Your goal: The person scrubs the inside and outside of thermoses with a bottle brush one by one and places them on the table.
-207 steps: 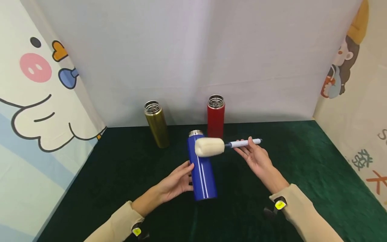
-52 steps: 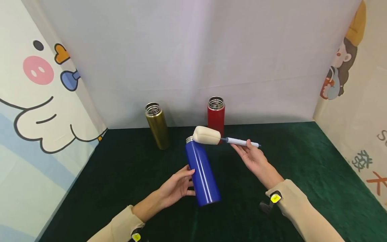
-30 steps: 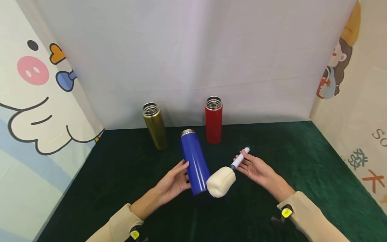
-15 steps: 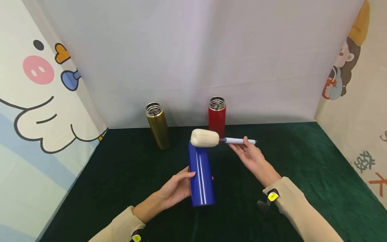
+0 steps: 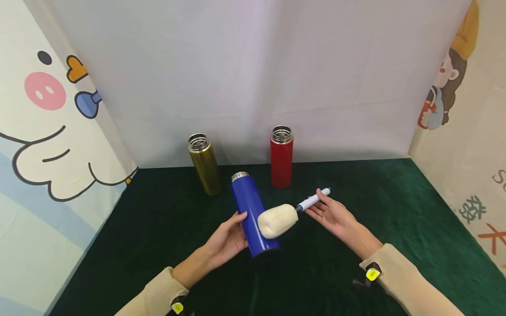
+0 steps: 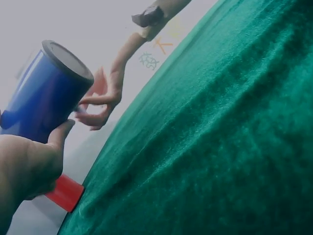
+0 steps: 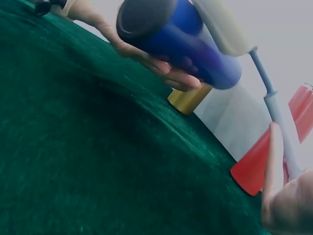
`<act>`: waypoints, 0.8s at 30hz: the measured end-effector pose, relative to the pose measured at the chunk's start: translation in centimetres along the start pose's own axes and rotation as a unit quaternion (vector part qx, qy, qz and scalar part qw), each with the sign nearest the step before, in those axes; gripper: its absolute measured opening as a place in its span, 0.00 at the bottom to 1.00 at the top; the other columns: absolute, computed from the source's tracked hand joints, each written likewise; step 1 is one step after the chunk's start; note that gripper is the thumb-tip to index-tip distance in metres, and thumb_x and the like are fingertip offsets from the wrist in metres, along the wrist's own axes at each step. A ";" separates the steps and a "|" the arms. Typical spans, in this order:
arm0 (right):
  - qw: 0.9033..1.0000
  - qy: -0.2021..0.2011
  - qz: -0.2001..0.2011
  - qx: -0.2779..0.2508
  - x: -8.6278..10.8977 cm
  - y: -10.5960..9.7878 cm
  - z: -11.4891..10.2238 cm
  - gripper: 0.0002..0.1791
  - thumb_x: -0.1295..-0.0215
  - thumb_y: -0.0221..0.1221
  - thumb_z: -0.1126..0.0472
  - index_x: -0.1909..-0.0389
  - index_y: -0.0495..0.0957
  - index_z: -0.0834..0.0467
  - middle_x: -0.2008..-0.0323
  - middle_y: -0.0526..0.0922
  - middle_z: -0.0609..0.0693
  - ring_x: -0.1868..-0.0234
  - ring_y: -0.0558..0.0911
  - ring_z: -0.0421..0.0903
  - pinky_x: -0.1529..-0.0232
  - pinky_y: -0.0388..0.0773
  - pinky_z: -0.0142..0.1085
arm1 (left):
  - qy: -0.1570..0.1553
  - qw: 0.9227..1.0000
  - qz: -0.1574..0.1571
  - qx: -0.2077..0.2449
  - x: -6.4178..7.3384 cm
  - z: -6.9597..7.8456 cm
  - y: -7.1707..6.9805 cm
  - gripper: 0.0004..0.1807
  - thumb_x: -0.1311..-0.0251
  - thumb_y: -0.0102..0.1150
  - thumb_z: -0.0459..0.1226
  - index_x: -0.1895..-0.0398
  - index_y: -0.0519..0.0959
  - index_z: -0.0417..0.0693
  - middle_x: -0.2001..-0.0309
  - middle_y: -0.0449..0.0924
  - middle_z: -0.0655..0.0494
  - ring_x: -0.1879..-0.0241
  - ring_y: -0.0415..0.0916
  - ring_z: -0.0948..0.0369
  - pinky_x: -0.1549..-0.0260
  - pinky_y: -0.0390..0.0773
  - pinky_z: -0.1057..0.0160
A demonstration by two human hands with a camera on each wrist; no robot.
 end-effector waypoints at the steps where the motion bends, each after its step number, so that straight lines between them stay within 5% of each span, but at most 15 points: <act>1: 1.000 -0.002 -0.004 0.022 0.2 -0.1 -0.1 0.35 0.22 0.53 0.53 0.27 0.40 0.39 0.51 0.79 0.49 0.53 0.86 0.44 0.40 0.81 0.34 | 0.003 1.000 0.008 0.003 -0.1 0.1 -0.1 0.36 0.23 0.46 0.45 0.20 0.43 0.63 0.27 0.59 0.49 0.32 0.67 0.53 0.37 0.74 0.52; 8: 0.991 -0.037 -0.013 0.128 0.6 -0.2 -1.4 0.23 0.21 0.51 0.52 0.34 0.52 0.48 0.54 0.81 0.47 0.52 0.86 0.40 0.47 0.84 0.32 | 0.000 1.000 0.026 0.010 -0.3 -0.2 -0.5 0.35 0.24 0.46 0.45 0.20 0.44 0.60 0.26 0.57 0.47 0.32 0.66 0.51 0.35 0.72 0.49; 15: 0.998 -0.057 -0.018 -0.025 -0.5 0.5 -2.3 0.20 0.24 0.54 0.58 0.37 0.60 0.48 0.56 0.85 0.53 0.53 0.88 0.47 0.40 0.81 0.38 | -0.035 0.999 0.009 -0.037 0.1 -1.0 -0.3 0.34 0.23 0.46 0.47 0.19 0.48 0.57 0.24 0.62 0.45 0.33 0.71 0.51 0.33 0.71 0.43; 19: 0.993 -0.084 -0.027 -0.076 -0.8 1.0 -2.7 0.36 0.24 0.54 0.60 0.23 0.48 0.43 0.56 0.86 0.56 0.49 0.87 0.48 0.30 0.71 0.37 | -0.047 0.998 -0.004 -0.042 0.2 -1.4 -0.1 0.34 0.22 0.46 0.46 0.19 0.48 0.56 0.23 0.61 0.43 0.30 0.69 0.49 0.31 0.70 0.41; 24: 0.989 -0.085 -0.025 -0.121 -0.9 1.0 -2.4 0.44 0.23 0.52 0.62 0.18 0.36 0.39 0.51 0.82 0.57 0.28 0.73 0.46 0.24 0.62 0.38 | -0.052 0.998 -0.003 -0.034 0.4 -1.3 -0.3 0.35 0.23 0.46 0.47 0.18 0.47 0.58 0.23 0.59 0.43 0.30 0.69 0.48 0.30 0.69 0.42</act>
Point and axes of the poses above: each hand's wrist, its own x-axis away from the middle knuckle, its own y-axis out of the palm, z = x × y, the point moved 8 cm from there along -x, towards the middle knuckle
